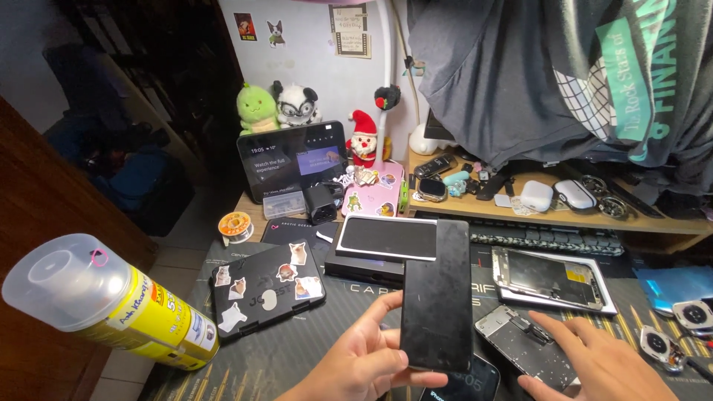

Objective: Organizing and inspecting various smartphone components and repair tools on a workbench.

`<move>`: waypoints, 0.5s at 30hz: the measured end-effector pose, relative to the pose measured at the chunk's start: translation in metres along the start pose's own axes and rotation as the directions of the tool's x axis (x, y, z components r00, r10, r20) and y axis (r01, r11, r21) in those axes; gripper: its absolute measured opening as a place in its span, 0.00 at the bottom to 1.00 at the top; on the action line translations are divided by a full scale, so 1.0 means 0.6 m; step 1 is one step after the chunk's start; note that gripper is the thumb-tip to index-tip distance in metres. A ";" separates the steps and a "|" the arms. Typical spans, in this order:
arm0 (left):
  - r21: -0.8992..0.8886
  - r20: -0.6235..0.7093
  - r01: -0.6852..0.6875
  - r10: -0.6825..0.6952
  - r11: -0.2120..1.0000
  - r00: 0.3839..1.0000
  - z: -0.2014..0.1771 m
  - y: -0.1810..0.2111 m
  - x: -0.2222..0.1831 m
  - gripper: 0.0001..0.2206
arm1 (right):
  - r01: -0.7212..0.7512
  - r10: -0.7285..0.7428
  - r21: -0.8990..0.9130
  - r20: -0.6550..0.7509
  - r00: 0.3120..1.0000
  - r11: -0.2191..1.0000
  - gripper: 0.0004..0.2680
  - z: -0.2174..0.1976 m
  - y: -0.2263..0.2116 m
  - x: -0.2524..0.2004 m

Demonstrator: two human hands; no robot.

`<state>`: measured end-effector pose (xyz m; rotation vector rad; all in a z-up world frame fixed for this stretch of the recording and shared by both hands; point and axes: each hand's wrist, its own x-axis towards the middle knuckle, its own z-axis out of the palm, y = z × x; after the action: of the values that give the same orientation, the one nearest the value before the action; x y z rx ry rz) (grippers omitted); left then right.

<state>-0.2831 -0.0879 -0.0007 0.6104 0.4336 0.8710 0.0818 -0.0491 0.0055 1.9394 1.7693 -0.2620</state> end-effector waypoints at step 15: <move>-0.195 -0.153 0.150 -0.181 0.969 0.971 0.025 -0.003 -0.012 0.35 | 0.315 -0.289 0.884 -0.220 0.932 0.345 0.31 0.010 -0.042 -0.035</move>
<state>-0.2777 -0.0990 0.0101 0.3264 0.5446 0.7942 0.0557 -0.0698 0.0042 2.1842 2.2357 -1.7028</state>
